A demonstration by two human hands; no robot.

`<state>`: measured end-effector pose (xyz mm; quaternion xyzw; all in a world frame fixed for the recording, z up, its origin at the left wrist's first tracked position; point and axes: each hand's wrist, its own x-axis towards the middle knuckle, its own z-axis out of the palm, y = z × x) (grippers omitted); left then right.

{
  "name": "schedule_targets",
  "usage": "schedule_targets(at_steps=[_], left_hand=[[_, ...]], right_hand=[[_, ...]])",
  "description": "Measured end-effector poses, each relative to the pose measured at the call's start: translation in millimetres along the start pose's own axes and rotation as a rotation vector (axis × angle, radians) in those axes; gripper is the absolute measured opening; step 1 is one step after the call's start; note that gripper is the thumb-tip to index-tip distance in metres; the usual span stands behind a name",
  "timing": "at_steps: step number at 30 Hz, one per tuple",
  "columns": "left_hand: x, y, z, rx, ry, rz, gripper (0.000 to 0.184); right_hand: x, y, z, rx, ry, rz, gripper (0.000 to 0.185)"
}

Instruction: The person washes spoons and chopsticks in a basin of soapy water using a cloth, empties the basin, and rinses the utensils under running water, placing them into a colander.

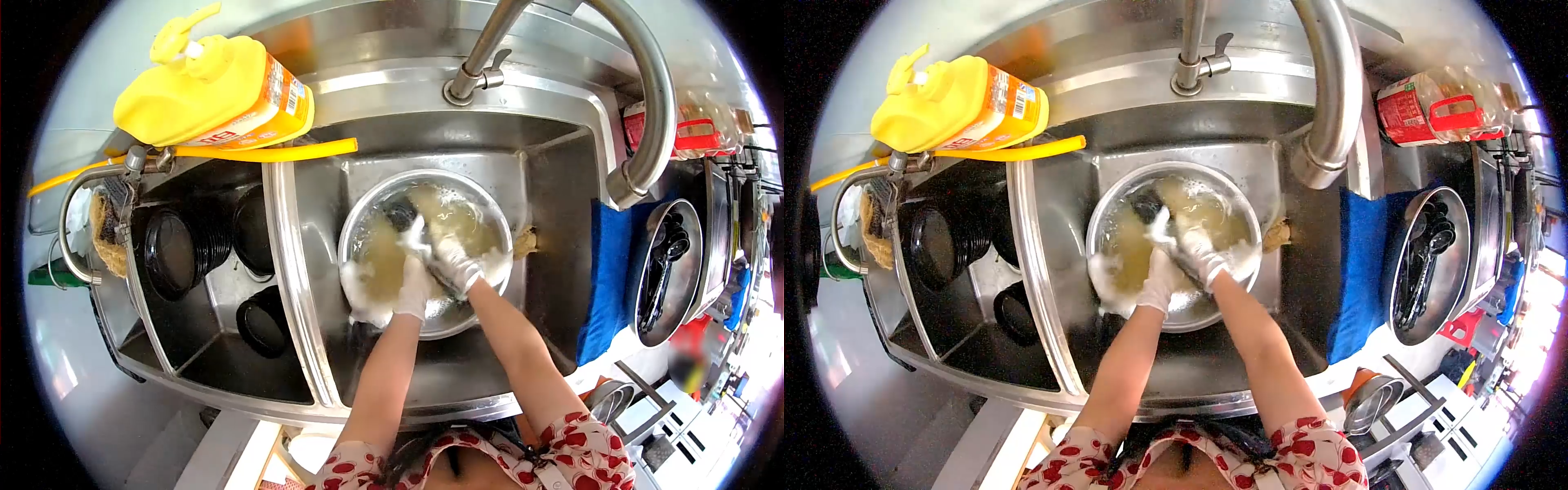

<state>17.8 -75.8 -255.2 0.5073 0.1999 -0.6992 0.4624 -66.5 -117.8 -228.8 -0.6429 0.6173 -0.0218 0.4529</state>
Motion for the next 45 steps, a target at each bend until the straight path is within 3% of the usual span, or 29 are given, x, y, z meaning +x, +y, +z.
schedule_targets(at_steps=[1, 3, 4, 6, 7, 8, 10, 11, 14, 15, 16, 19, 20, 22, 24, 25, 26, 29, 30, 32, 33, 35, 36, 37, 39, 40, 42, 44, 45], left_hand=[[-3.7, 0.1, 1.4, -0.023, 0.0, -0.026, 0.05], [-15.1, 1.1, -5.3, -0.056, 0.001, -0.083, 0.05], [-20.9, 3.6, -9.5, -0.073, 0.001, -0.108, 0.05], [-30.1, 10.8, -15.2, -0.105, 0.004, -0.148, 0.051], [-32.0, 11.8, -18.3, -0.118, 0.008, -0.151, 0.05], [-30.8, 12.0, -20.0, -0.131, -0.012, -0.148, 0.049], [-27.2, 6.4, -20.2, -0.149, -0.118, -0.152, 0.047], [-26.8, 2.7, -20.4, -0.164, -0.211, -0.152, 0.046], [-26.0, 0.9, -3.9, -0.197, -0.4, -0.15, 0.044], [-58.9, 11.9, 14.5, -0.192, -0.296, -0.167, 0.043], [-50.1, 10.0, 7.3, -0.206, -0.321, -0.126, 0.041], [-34.8, 12.6, -0.8, -0.151, -0.277, -0.01, 0.038], [-41.1, 21.1, 17.7, -0.06, -0.197, 0.029, 0.038], [-43.0, 35.3, 14.9, 0.017, -0.281, 0.039, 0.06], [-45.2, 40.4, 0.1, 0.203, -0.248, 0.031, 0.078], [-47.8, 33.2, -7.2, 0.297, -0.197, 0.046, 0.077], [-52.5, 29.2, -10.4, 0.393, -0.149, 0.067, 0.076], [-52.7, -10.6, -9.0, 0.913, 0.065, 0.155, 0.073], [-41.1, -28.0, -17.2, 1.109, 0.13, 0.19, 0.072], [-50.5, -23.5, -4.5, 1.087, 0.038, -0.044, 0.061], [-11.2, -52.3, -42.3, 1.201, 0.013, 0.389, 0.05], [-40.7, -33.5, -19.8, 1.183, 0.158, 0.255, 0.048], [-51.8, -25.3, -12.8, 1.168, 0.23, 0.187, 0.047], [-48.5, -26.0, -24.1, 1.031, 0.25, 0.262, 0.046], [-52.1, -8.2, -34.1, 0.771, 0.124, 0.063, 0.045], [-47.9, -3.7, -43.0, 0.605, 0.037, -0.003, 0.039], [-77.0, 17.7, -33.2, 0.43, -0.129, -0.143, 0.034], [-93.2, 32.6, -25.8, 0.34, -0.265, -0.245, 0.037], [-93.5, 34.7, -28.7, 0.304, -0.373, -0.273, 0.041]], right_hand=[[2.4, 11.2, 20.6, -0.57, -0.001, -0.265, 0.037], [-29.8, -17.0, 42.0, -0.005, 0.196, -0.147, 0.052], [-31.3, -30.1, 47.3, -0.213, 0.373, -0.192, 0.051], [-31.5, -35.7, 26.3, -0.116, 0.293, -0.053, 0.05], [-18.2, -46.8, 0.6, 0.218, -0.024, 0.343, 0.051], [-25.3, -60.7, -15.4, 0.145, 0.125, 0.258, 0.051], [-30.8, -40.7, 40.0, -0.167, 0.799, -0.222, 0.05], [-44.6, -51.4, 34.2, -0.133, 0.671, -0.208, 0.051], [-21.8, -54.0, -25.3, 0.091, -0.005, 0.239, 0.053], [-29.5, -48.4, 0.4, 0.049, 0.383, 0.061, 0.053], [-39.1, -40.6, 25.0, 0.069, 0.579, -0.109, 0.05], [-40.0, -23.8, 17.6, 0.148, 0.544, -0.22, 0.048], [-34.1, -20.4, 10.0, 0.265, 0.428, 0.03, 0.045], [-33.1, -21.5, -24.5, 0.313, 0.095, 0.291, 0.041], [-55.2, -30.5, -56.4, 0.04, 0.483, 0.009, 0.037], [-41.2, 5.6, -35.7, -0.114, 0.635, -0.011, 0.036], [-37.1, 24.4, -27.3, -0.283, 0.607, 0.048, 0.04], [-17.8, 89.7, 26.1, 0.265, 0.075, 0.22, 0.057], [-15.0, 95.2, 42.3, 0.267, -0.014, 0.244, 0.061], [-2.6, 114.8, 80.6, 0.273, -0.182, 0.291, 0.068], [-14.6, 96.8, 57.5, 0.385, -0.112, 0.293, 0.07], [-38.9, 61.1, 11.1, 0.609, 0.027, 0.274, 0.073], [-41.4, 66.2, 5.3, 0.317, 0.155, 0.126, 0.075], [-39.1, 68.0, 1.9, 0.349, 0.099, 0.188, 0.069], [-36.4, 64.1, -10.0, 0.4, -0.012, 0.315, 0.058], [-36.2, 58.1, -13.6, 0.396, 0.004, 0.237, 0.057], [-53.9, 21.4, -44.1, 0.036, 0.116, 0.272, 0.038], [-73.5, 24.4, -67.4, 0.252, 0.526, 0.111, 0.023], [-79.2, 30.0, -83.6, 0.12, 0.728, 0.071, 0.019]])
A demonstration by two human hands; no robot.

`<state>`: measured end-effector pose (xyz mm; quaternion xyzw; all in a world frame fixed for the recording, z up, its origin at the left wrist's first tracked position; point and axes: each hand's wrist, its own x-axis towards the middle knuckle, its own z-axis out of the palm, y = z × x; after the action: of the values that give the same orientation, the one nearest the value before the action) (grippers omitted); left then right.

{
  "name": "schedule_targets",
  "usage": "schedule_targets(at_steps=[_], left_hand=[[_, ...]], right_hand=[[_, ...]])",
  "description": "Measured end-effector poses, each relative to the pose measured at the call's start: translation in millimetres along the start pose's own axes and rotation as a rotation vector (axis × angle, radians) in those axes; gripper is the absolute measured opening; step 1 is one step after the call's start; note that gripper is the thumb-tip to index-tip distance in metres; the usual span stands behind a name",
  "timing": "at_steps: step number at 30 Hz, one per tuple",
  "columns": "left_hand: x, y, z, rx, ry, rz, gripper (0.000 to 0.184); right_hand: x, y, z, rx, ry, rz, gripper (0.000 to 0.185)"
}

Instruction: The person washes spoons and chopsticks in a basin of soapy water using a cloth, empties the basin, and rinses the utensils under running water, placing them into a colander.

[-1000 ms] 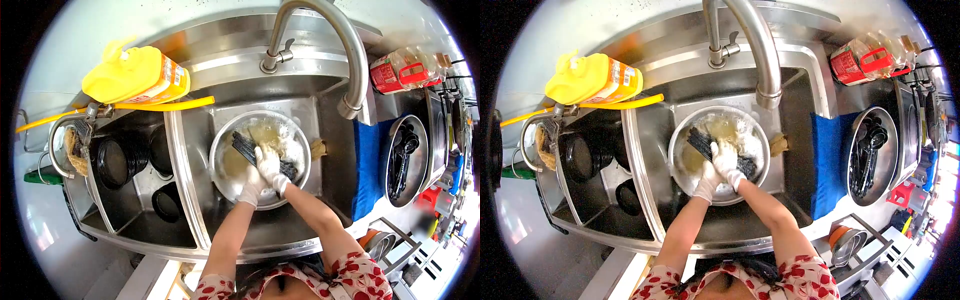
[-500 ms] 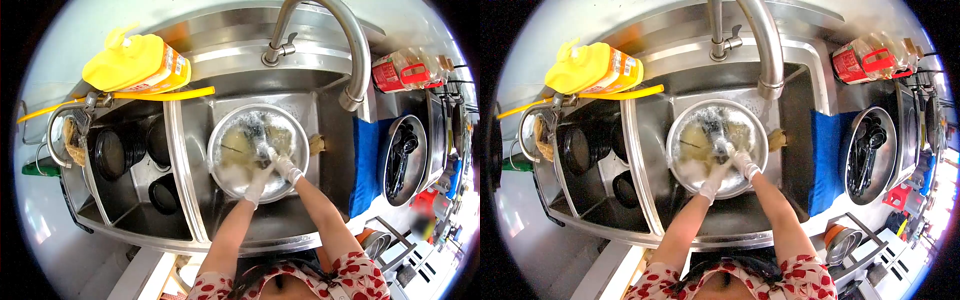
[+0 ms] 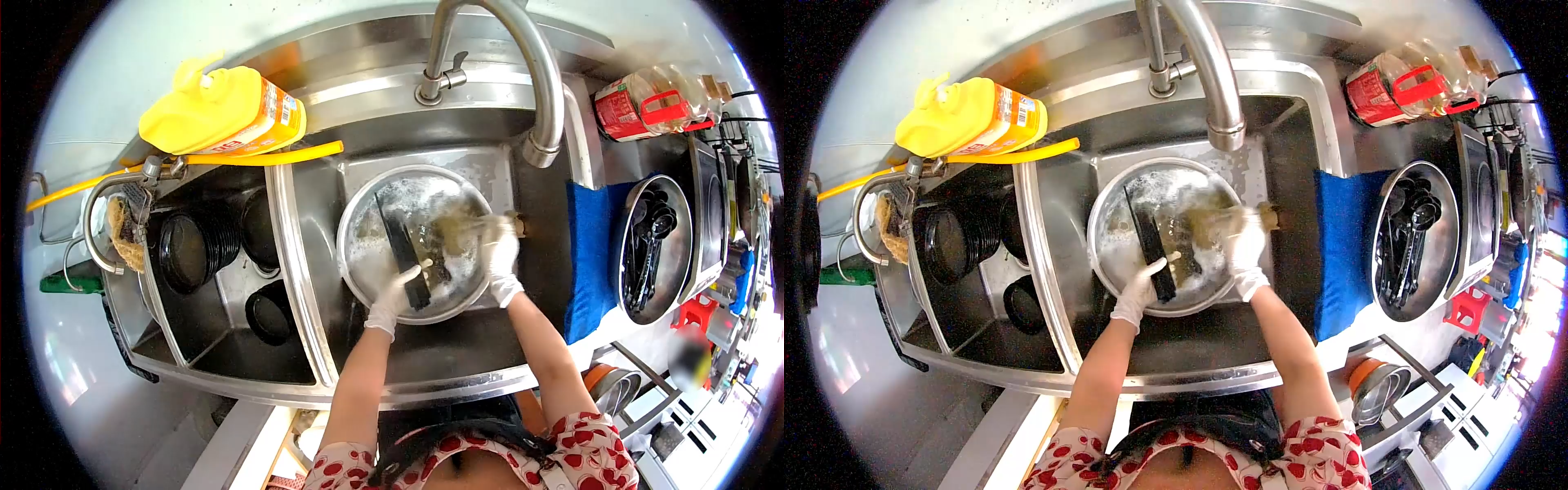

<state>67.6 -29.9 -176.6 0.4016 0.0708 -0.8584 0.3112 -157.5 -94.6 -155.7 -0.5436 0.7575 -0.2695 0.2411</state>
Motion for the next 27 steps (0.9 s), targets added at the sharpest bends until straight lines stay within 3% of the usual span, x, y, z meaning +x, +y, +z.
schedule_targets(at_steps=[1, 3, 4, 5, 7, 8, 10, 13, 14, 15, 16, 18, 19, 20, 21, 23, 25, 27], left_hand=[[1.1, -1.9, -0.6, 0.008, -0.003, 0.002, 0.039], [0.4, -1.8, 0.7, 0.027, -0.005, 0.013, 0.037], [3.4, -4.9, 0.4, -0.108, -0.043, -0.007, 0.025], [-3.2, -2.0, 16.7, 0.002, 0.091, 0.025, 0.016], [-2.8, -8.3, 29.3, -0.031, 0.16, 0.045, 0.018], [-0.8, -10.7, 23.5, -0.049, 0.15, 0.034, 0.026], [-5.4, -13.7, 16.4, -0.153, 0.077, -0.01, 0.023], [-20.7, -10.0, 21.9, -0.154, 0.058, -0.05, 0.025], [-25.6, -7.5, 21.6, -0.146, 0.038, -0.07, 0.029], [-29.9, -7.5, 19.7, -0.142, 0.018, -0.09, 0.032], [-29.0, -8.5, 13.1, -0.09, 0.04, -0.096, 0.032], [-38.0, -8.1, 14.9, 0.069, 0.17, -0.092, 0.023], [-39.3, -6.1, 15.5, 0.15, 0.238, -0.085, 0.019], [-35.2, -7.7, 15.6, 0.23, 0.3, -0.065, 0.021], [-45.0, -3.0, 39.3, 0.404, 0.49, 0.063, 0.02], [-38.3, -1.2, 31.9, 0.504, 0.628, 0.078, 0.015], [-31.1, -5.8, 13.6, 0.434, 0.531, -0.039, 0.01], [-55.0, -8.8, 16.4, 0.342, 0.306, -0.105, 0.01]], right_hand=[[10.1, 7.2, -15.6, -0.099, 0.199, -0.096, 0.018], [24.4, 52.6, -17.6, -0.097, -0.038, 0.12, 0.031], [27.2, 78.5, -7.7, -0.368, -0.11, -0.016, 0.035], [17.5, 87.7, -1.7, -0.47, -0.185, -0.074, 0.037], [12.0, 82.5, -4.0, -0.518, -0.216, -0.083, 0.035], [13.2, 92.6, -0.2, -0.445, -0.217, 0.028, 0.033], [15.0, 120.3, 8.0, -0.297, -0.212, 0.259, 0.029], [3.7, 30.1, -19.0, -0.082, 0.19, 0.15, 0.022], [-3.3, -1.1, -25.1, 0.253, 0.163, 0.16, 0.018], [-14.8, -29.0, -29.2, 0.06, 0.143, -0.052, 0.013], [-25.4, -18.8, -5.1, 0.178, 0.02, -0.178, 0.015], [-40.1, -76.7, -3.6, 0.289, -0.748, -0.02, 0.035], [-61.0, -83.9, 28.0, 0.054, -0.876, 0.126, 0.052], [-63.8, -101.1, 31.3, 0.275, -1.078, 0.213, 0.065], [-73.9, -98.2, 57.7, 0.214, -1.04, 0.157, 0.06], [-91.6, -91.0, 93.0, 0.116, -0.926, 0.115, 0.056], [-83.1, -92.8, 123.7, -0.133, -0.799, 0.0, 0.054], [-60.3, -81.1, 156.1, -0.083, -0.687, -0.013, 0.055]])
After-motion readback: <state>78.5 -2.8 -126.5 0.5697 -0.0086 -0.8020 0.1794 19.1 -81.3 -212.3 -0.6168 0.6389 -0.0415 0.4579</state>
